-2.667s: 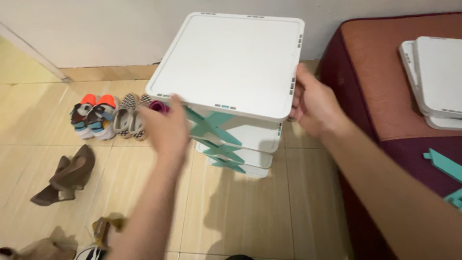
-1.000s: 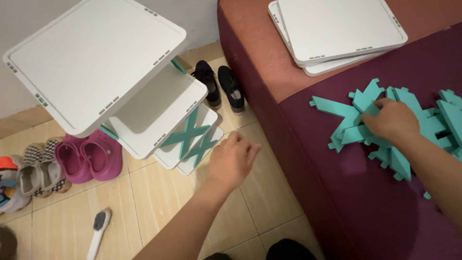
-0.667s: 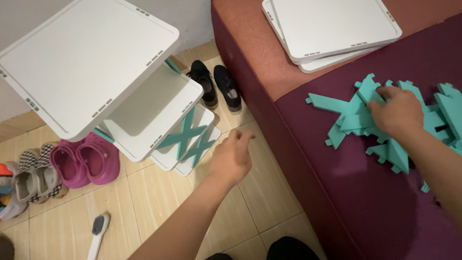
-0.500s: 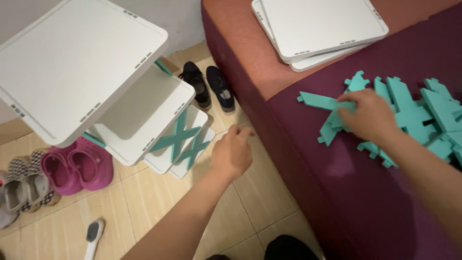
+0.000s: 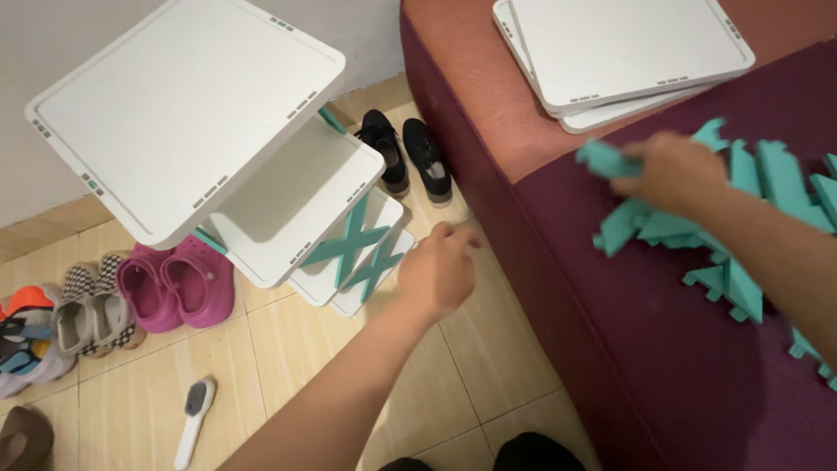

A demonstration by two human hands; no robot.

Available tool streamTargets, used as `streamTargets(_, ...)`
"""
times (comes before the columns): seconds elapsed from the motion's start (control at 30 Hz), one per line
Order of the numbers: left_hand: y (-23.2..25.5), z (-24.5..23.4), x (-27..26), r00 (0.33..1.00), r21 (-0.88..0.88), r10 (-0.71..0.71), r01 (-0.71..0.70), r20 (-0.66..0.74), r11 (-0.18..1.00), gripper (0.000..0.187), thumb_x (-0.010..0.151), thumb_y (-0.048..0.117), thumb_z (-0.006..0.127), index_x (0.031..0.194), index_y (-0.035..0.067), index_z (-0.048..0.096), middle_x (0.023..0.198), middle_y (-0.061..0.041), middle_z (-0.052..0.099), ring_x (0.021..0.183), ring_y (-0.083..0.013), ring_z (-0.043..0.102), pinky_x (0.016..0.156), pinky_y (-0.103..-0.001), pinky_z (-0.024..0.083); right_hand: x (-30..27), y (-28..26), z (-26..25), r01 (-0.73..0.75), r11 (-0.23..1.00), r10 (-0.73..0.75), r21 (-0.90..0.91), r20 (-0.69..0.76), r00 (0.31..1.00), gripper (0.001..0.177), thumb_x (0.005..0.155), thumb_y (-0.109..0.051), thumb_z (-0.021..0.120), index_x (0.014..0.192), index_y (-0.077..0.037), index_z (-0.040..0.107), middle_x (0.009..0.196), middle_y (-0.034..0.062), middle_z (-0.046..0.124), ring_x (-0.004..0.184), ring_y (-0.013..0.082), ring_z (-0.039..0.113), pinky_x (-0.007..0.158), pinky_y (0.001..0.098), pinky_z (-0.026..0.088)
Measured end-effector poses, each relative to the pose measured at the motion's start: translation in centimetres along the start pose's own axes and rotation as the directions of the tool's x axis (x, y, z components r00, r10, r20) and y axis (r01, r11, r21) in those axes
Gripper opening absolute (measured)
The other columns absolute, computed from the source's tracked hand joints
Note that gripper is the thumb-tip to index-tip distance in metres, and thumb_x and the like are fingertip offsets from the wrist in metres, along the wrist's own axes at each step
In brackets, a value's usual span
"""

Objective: The person assembles a modular plastic storage shelf by stacking white square trays and inserting teal X-shaped support pieces between them. They repeatedly add trays and supports to build a vertical stack.

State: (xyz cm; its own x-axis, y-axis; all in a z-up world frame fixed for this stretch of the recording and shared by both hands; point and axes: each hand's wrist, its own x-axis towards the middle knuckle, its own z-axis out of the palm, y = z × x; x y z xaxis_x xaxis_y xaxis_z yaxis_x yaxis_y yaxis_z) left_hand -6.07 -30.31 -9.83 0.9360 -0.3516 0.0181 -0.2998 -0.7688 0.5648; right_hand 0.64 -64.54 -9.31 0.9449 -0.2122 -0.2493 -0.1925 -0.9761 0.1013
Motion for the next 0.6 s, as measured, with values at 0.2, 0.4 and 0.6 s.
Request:
streamTargets(0.2, -1.3, -0.9, -0.2, 0.999, -0.041, -0.040, 0.040, 0.002, 0.998, 0.030, 0.085, 0.011, 0.055, 0.111, 0.016, 0.070, 0.116, -0.012, 0.064, 0.104, -0.0349, 0.065, 0.089, -0.047, 0.052, 3.1, 2.9, -5.1, 0.029, 0.825, 0.241, 0.565, -0.397, 0.886, 0.043, 0.103, -0.034, 0.070, 0.135, -0.004, 0.069, 0.110, 0.0191, 0.074, 0.074, 0.0263, 0.072, 0.065, 0.0420, 0.060)
streamTargets(0.4, -1.0, -1.7, 1.0, 0.999, -0.218, -0.019, 0.008, -0.050, 0.976, 0.025, 0.091, 0.022, 0.059, 0.110, 0.012, 0.072, 0.112, -0.011, 0.072, 0.106, -0.0290, 0.068, 0.091, -0.041, 0.054, 3.0, 2.4, -10.1, 0.262, 0.622, 0.241, 0.738, -0.498, 0.833, 0.041, 0.112, -0.041, 0.063, 0.100, -0.002, 0.063, 0.081, 0.0111, 0.060, 0.064, 0.0170, 0.059, 0.057, 0.0340, 0.051)
streamTargets(0.6, 2.0, -6.6, 3.0, 0.950, -0.810, -0.228, 0.304, 0.215, 0.502, 0.045, 0.101, 0.045, 0.050, 0.121, 0.010, 0.068, 0.115, -0.009, 0.075, 0.096, -0.0227, 0.070, 0.082, -0.038, 0.056, -0.7, -3.3, -12.4, 0.157, 0.079, 0.178, 0.984, -0.168, 0.969, 0.035, 0.112, -0.037, 0.058, 0.091, -0.009, 0.059, 0.075, -0.0003, 0.049, 0.066, 0.0107, 0.044, 0.064, 0.0324, 0.045)
